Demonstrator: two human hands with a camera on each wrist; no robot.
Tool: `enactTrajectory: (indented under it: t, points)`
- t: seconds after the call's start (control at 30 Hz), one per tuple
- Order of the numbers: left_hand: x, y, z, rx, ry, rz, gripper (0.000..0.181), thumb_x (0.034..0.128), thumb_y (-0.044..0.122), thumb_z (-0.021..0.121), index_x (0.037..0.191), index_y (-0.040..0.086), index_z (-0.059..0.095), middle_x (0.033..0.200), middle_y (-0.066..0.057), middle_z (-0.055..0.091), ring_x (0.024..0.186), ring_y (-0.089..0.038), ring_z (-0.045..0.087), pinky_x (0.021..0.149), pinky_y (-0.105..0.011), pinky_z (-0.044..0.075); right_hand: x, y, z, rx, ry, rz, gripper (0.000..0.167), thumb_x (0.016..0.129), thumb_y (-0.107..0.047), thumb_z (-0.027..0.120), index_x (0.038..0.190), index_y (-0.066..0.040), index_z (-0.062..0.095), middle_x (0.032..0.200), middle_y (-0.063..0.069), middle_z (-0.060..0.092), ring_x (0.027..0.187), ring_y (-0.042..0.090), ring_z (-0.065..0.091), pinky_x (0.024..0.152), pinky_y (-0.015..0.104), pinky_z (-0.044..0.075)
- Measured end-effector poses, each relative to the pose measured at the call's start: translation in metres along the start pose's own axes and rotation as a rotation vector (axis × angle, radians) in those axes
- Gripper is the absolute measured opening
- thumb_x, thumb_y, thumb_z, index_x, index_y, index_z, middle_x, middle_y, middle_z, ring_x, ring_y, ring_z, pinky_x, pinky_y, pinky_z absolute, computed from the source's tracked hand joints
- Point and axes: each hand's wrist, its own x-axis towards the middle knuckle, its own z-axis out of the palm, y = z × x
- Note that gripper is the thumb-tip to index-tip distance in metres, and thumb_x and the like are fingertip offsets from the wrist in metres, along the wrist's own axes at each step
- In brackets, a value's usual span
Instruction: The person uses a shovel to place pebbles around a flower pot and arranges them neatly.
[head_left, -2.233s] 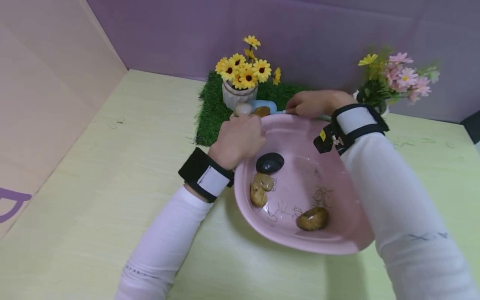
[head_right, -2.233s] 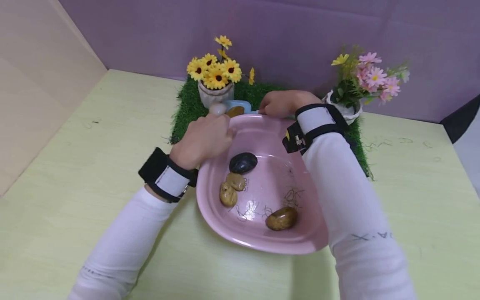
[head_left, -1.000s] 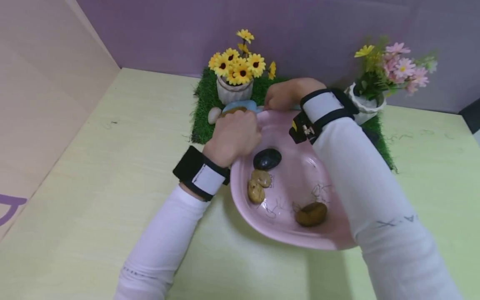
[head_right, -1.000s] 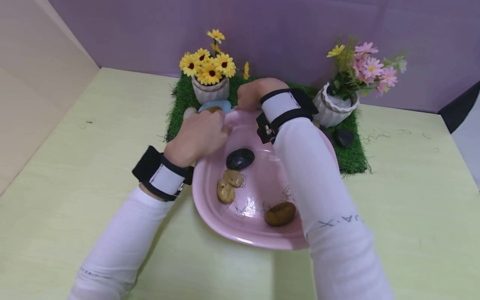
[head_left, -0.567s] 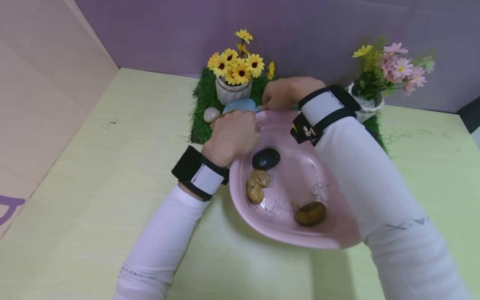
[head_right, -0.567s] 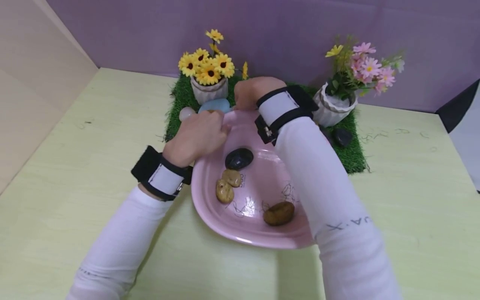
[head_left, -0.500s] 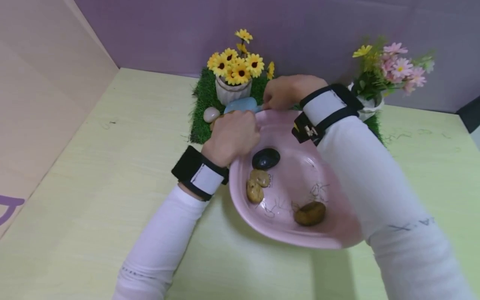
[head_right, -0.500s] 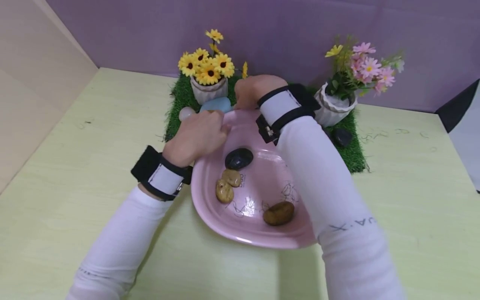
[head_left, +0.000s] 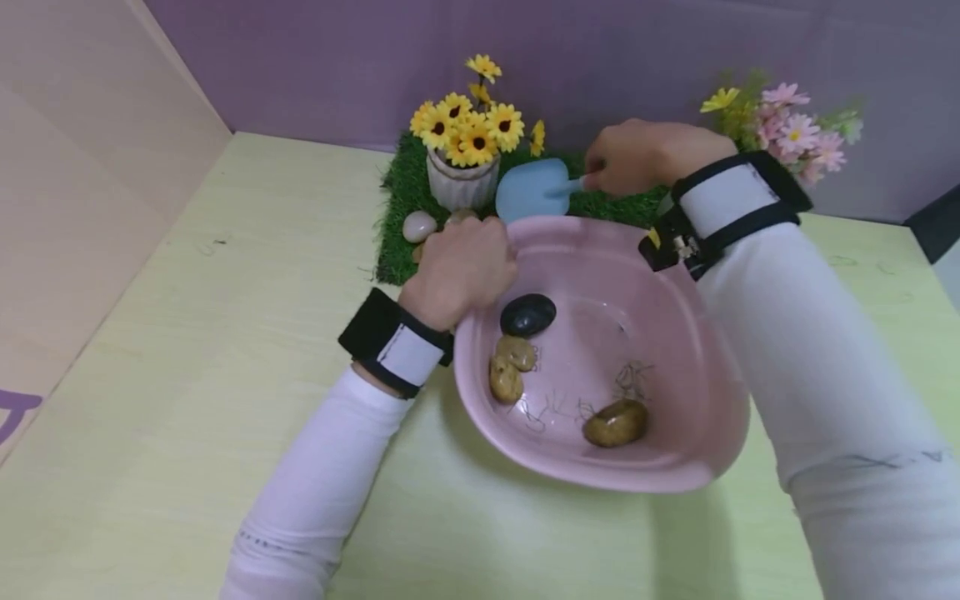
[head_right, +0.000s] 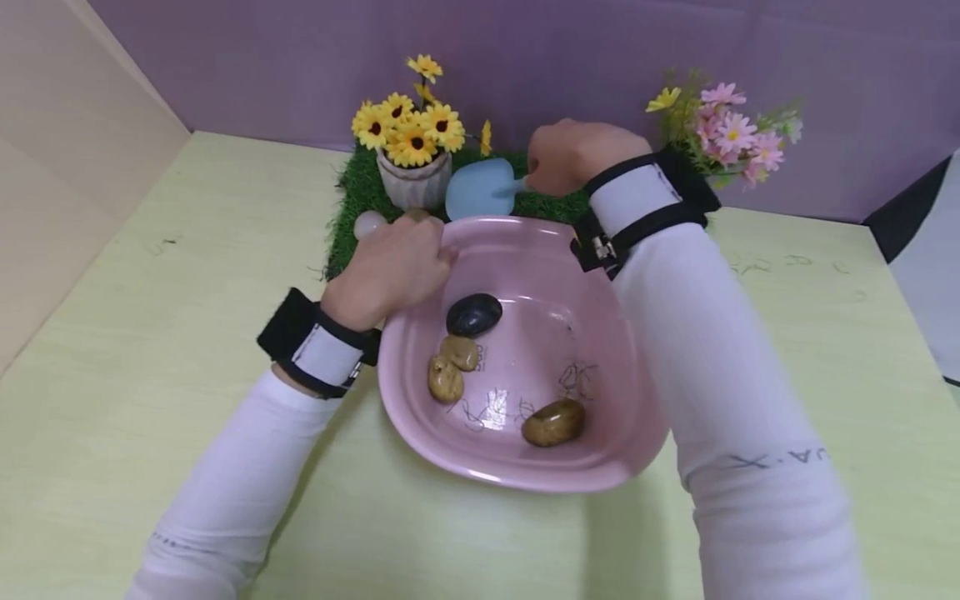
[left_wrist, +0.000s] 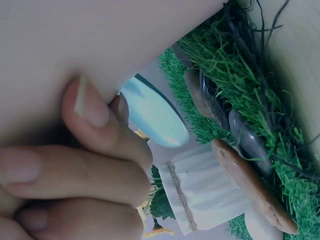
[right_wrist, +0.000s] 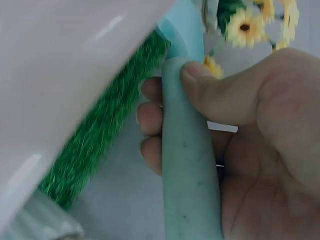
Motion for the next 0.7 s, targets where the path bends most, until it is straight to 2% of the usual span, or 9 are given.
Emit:
enactTrajectory:
  t: [0.1,0.3,0.37,0.43,0.47,0.53,0.57,0.7]
  points:
    - [0.000,0.000,0.000,-0.007,-0.008,-0.001,0.036,0.1032,0.030,0.039,0.116,0.005,0.060,0.094,-0.012,0.055,0.081,-0.024,0.055,0.061,-0.041,0.052,-0.005,0.017,0.001,0.011,0.016,0.012,0.045,0.107,-0.028,0.036,0.134,0.002,0.054,0.117,0.022,0.063,0.097,0.032,0.058,0.078,0.043,0.047]
    - [0.000,-0.002,0.000,-0.009,-0.012,-0.004,0.036,0.1034,0.030,0.038,0.118,0.005,0.060,0.098,-0.013,0.055,0.084,-0.025,0.055,0.064,-0.043,0.052,-0.023,0.038,0.001,0.054,0.123,0.030,0.046,0.107,-0.028,0.033,0.133,0.004,0.053,0.112,0.024,0.063,0.090,0.032,0.056,0.073,0.042,0.045]
    - [0.001,-0.003,0.000,-0.014,-0.009,0.002,0.036,0.1035,0.029,0.038,0.118,0.004,0.059,0.099,-0.013,0.056,0.085,-0.025,0.055,0.064,-0.043,0.052,-0.031,0.043,0.000,0.041,0.159,0.041,0.048,0.106,-0.030,0.033,0.136,0.004,0.051,0.117,0.027,0.061,0.094,0.037,0.056,0.080,0.050,0.045]
    - [0.001,-0.003,0.000,-0.018,-0.011,0.003,0.036,0.1035,0.028,0.038,0.118,0.004,0.059,0.099,-0.013,0.055,0.085,-0.025,0.055,0.064,-0.043,0.052,-0.040,0.048,-0.002,0.017,0.194,0.060,0.049,0.106,-0.031,0.035,0.138,0.003,0.050,0.125,0.031,0.057,0.104,0.045,0.053,0.095,0.062,0.038]
    - [0.001,-0.003,0.000,-0.019,-0.011,0.004,0.036,0.1034,0.028,0.038,0.118,0.004,0.059,0.099,-0.013,0.055,0.086,-0.025,0.055,0.064,-0.043,0.052,-0.045,0.050,-0.003,-0.001,0.211,0.069,0.049,0.106,-0.032,0.037,0.139,0.002,0.050,0.128,0.031,0.056,0.108,0.047,0.051,0.099,0.066,0.030]
    - [0.001,-0.003,0.000,-0.024,-0.005,0.009,0.036,0.1033,0.028,0.038,0.118,0.004,0.060,0.098,-0.013,0.055,0.085,-0.025,0.055,0.062,-0.043,0.052,-0.053,0.054,-0.004,-0.041,0.251,0.108,0.048,0.105,-0.034,0.042,0.137,-0.001,0.053,0.133,0.031,0.054,0.113,0.050,0.047,0.103,0.072,0.016]
    - [0.001,-0.003,0.001,-0.024,-0.005,0.010,0.036,0.1033,0.028,0.038,0.117,0.004,0.060,0.097,-0.013,0.055,0.084,-0.025,0.055,0.062,-0.043,0.052,-0.057,0.056,-0.005,-0.052,0.259,0.134,0.047,0.104,-0.035,0.045,0.136,-0.003,0.055,0.132,0.030,0.055,0.110,0.049,0.049,0.102,0.073,0.012]
    - [0.002,-0.004,0.001,-0.026,-0.002,0.023,0.036,0.1036,0.027,0.038,0.118,0.003,0.060,0.096,-0.013,0.056,0.083,-0.025,0.056,0.062,-0.042,0.052,-0.071,0.060,-0.005,-0.112,0.251,0.229,0.045,0.100,-0.039,0.054,0.133,-0.008,0.061,0.123,0.025,0.060,0.076,0.033,0.058,0.088,0.067,0.013]
